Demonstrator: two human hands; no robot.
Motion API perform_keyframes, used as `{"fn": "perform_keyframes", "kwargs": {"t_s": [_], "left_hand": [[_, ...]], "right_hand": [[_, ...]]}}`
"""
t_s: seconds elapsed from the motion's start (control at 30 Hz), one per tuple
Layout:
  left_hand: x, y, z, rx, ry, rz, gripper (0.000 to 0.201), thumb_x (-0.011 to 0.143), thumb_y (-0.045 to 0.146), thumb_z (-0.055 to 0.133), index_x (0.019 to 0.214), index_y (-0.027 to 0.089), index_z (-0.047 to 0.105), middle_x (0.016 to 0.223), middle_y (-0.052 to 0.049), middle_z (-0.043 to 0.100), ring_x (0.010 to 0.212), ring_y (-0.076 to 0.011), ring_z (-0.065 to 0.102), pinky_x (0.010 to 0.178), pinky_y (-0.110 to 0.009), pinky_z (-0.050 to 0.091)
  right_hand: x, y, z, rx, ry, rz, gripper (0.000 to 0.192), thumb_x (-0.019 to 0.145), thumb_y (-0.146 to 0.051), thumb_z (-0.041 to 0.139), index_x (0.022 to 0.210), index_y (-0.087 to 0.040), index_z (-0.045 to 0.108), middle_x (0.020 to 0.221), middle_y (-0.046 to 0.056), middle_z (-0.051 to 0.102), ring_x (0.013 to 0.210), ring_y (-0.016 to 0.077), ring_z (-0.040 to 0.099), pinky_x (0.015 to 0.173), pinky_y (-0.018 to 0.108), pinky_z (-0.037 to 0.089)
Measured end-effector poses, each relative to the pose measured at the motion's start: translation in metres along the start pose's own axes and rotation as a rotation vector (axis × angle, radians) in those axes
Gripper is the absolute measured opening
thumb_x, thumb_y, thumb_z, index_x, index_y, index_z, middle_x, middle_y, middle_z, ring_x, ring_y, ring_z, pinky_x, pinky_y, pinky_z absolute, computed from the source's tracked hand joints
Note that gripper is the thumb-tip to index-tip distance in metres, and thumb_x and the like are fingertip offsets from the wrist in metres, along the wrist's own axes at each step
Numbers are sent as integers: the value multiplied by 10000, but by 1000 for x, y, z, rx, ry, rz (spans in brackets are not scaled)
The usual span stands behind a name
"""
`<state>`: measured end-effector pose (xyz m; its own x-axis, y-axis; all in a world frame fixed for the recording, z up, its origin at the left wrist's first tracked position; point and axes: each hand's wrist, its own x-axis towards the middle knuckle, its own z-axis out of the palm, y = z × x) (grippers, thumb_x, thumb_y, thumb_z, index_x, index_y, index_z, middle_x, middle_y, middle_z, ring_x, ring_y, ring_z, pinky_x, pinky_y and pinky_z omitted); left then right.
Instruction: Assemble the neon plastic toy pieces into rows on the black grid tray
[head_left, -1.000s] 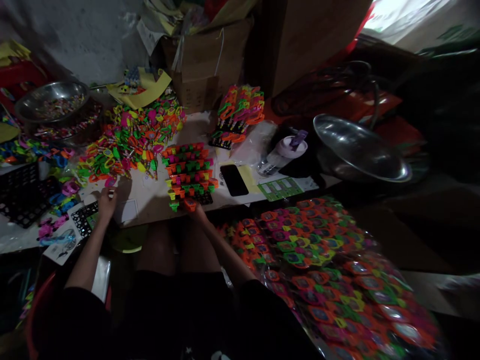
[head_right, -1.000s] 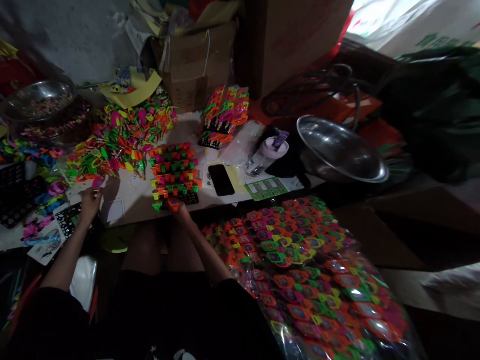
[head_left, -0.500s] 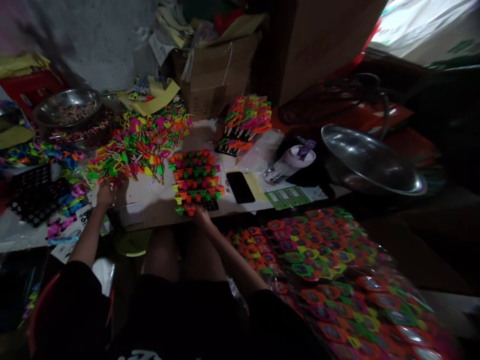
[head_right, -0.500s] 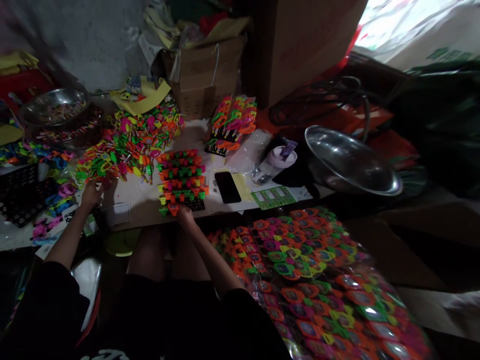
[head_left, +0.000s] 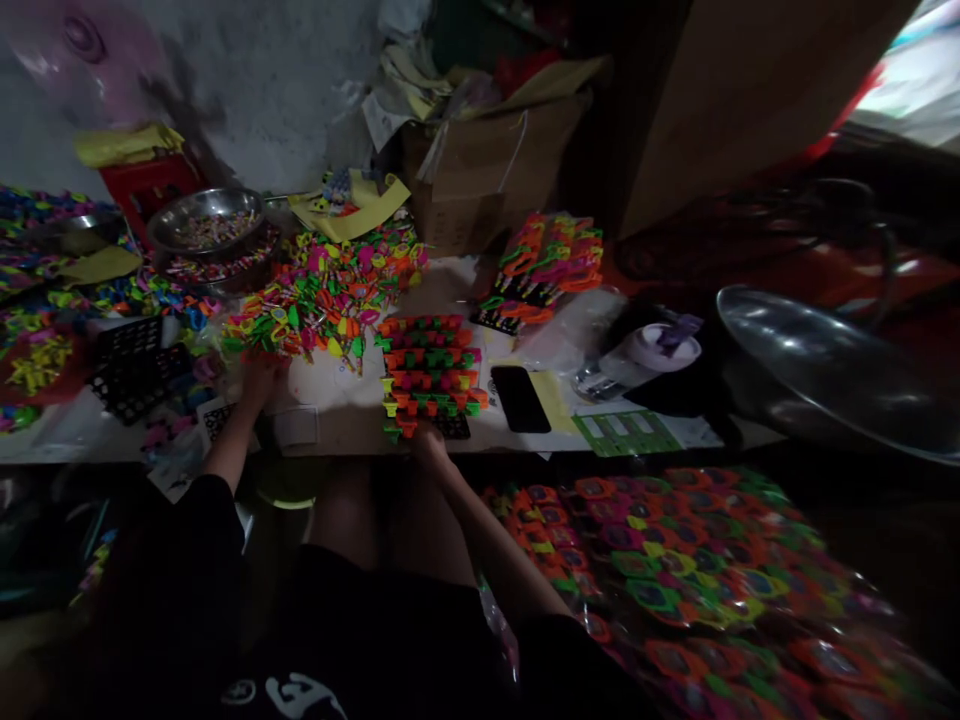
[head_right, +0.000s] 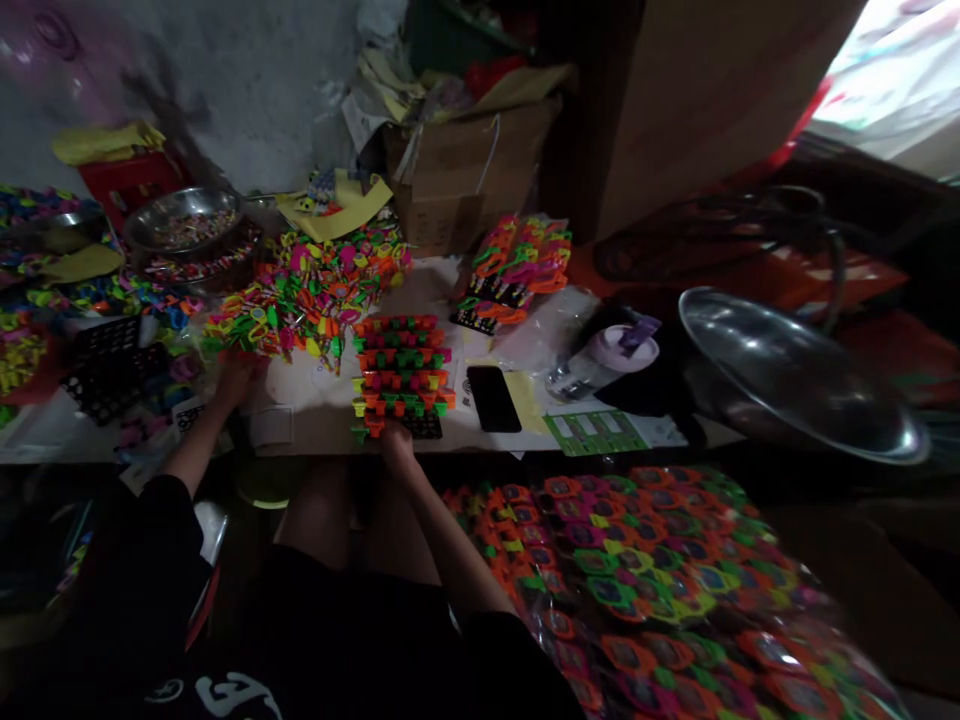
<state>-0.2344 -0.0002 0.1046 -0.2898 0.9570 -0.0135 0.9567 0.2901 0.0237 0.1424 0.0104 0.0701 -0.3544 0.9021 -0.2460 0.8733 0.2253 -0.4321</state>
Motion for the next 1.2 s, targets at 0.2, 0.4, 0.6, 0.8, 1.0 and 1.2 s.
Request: {"fn": "perform_keyframes", "kwargs": {"t_s": [0.2,0.4,0.6,0.8,1.0,1.2], "left_hand": [[-26,19,-12,-32,-21,-137,415,969,292,412,1300,85,552,1176,-212,624,1071,-293,591,867,-368,440],[-72,51,-62,-196,76,-70,336,937,347,473,1097,112,652,992,-128,702,917,-229,642,783,-286,432],[-157,116,-102,-673,82,136,344,849,477,529,896,175,687,880,-48,730,808,-197,652,743,-265,468],[-222,185,-110,-895,-130,306,326,841,489,578,983,221,698,964,-12,745,901,-194,687,811,-266,517],[-223,208,-90,-882,-121,344,279,881,429,552,1043,233,665,1034,-17,737,940,-183,691,859,-280,529],[-221,219,-58,-688,-139,325,310,887,444,574,1115,243,636,1108,-37,710,1054,-229,654,962,-358,497]], "right_hand": [[-14,1,6,129,47,-55,325,872,-181,502,1151,-130,660,1183,152,645,1037,203,631,799,223,492],[-51,24,8,298,375,-141,341,856,-231,522,1164,-123,621,1160,135,629,1053,197,589,915,304,501],[-101,2,-9,427,626,-309,368,911,-328,514,1240,-175,573,1161,108,597,731,97,593,714,222,527],[-115,-16,-2,465,583,-429,214,911,-275,538,1062,-186,660,1104,74,619,834,93,625,746,182,534],[-108,8,-12,351,619,-409,332,853,-128,537,1154,-197,656,1227,94,570,1108,164,569,952,284,522],[-113,13,-20,315,498,-302,255,840,-164,568,1069,-184,677,1141,98,586,980,158,586,845,251,530]]}}
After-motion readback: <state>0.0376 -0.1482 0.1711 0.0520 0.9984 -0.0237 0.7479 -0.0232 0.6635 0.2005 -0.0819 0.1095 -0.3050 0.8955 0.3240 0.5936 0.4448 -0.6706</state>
